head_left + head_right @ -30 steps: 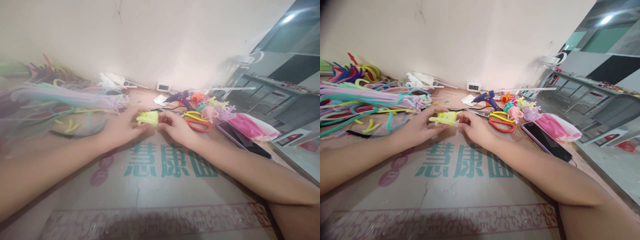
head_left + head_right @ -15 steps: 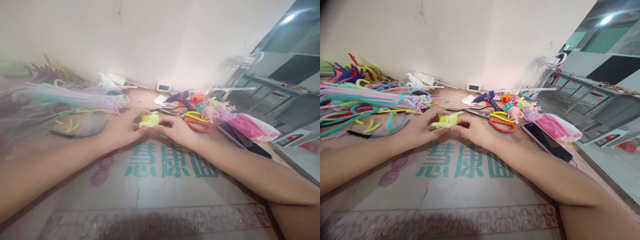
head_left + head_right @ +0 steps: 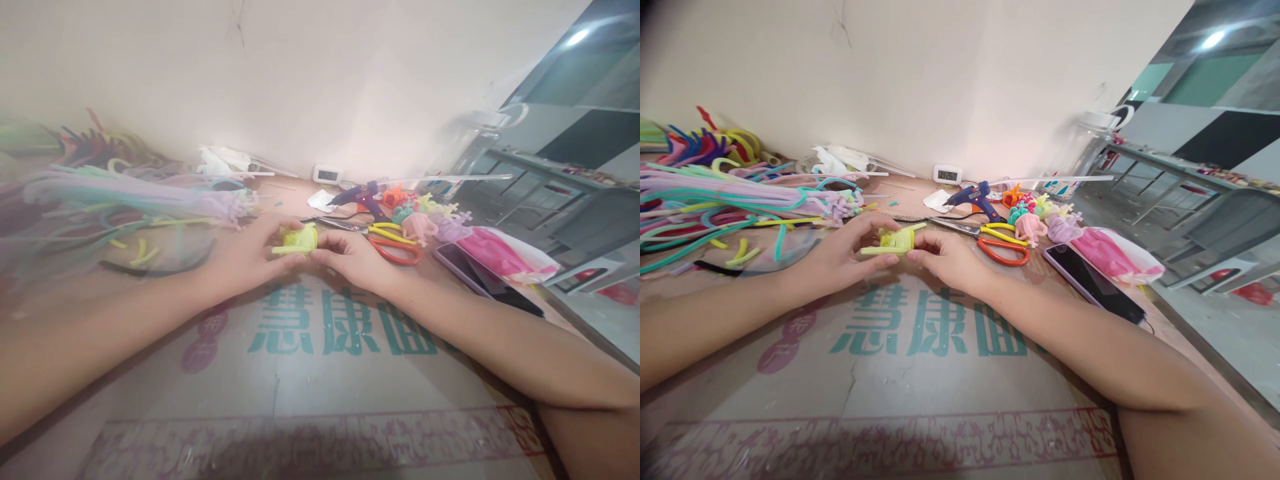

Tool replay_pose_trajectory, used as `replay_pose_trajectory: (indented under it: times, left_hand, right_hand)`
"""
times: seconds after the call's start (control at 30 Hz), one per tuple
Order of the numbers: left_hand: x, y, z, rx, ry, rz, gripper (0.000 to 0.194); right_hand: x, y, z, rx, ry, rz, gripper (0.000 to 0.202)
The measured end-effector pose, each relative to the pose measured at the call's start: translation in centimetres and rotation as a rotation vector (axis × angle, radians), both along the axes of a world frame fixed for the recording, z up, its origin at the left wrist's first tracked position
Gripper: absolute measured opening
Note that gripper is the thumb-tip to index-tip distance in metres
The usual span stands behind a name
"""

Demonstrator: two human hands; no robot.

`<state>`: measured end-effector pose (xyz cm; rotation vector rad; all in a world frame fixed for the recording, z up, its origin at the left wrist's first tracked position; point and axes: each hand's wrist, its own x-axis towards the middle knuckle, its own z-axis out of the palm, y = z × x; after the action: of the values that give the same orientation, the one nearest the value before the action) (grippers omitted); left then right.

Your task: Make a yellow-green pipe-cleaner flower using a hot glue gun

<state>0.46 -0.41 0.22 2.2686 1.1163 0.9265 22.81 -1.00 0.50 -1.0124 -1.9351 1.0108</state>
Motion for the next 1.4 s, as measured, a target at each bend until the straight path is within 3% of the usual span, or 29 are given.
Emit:
replay_pose_trajectory:
  times: [0.37,0.6,0.77,0.9,1.13,1.4]
  left_hand:
    - [-0.1,0.0,0.0,0.056,0.023,0.012,0.046]
    - [-0.2,0.8,-0.7,-0.076,-0.012,0.008,0.061]
    - [-0.1,0.6,-0.6,-0.068,-0.039,-0.006,0.057]
    - [-0.2,0.3,-0.4,0.001,0.055,0.027,0.06]
    - [-0.3,0.1,-0.2,-0.006,0.063,0.075,0.058]
    - [0.1,-0.2,0.2,-0.058,0.034,0.091,0.055]
  right_hand:
    - [-0.2,-0.2,0.3,0.025,-0.037,0.004,0.018]
    - [0.0,-0.1,0.1,0.013,0.036,0.011,0.016]
    - [0.0,0.1,0.0,-0.008,0.042,0.038,0.014]
    - [-0.1,0.3,-0.4,-0.033,0.074,0.025,0.015]
    - [-0.1,-0.2,0.2,0.054,-0.06,0.013,0.012]
    - [-0.1,-0.5,0.8,0.086,-0.14,0.01,0.03]
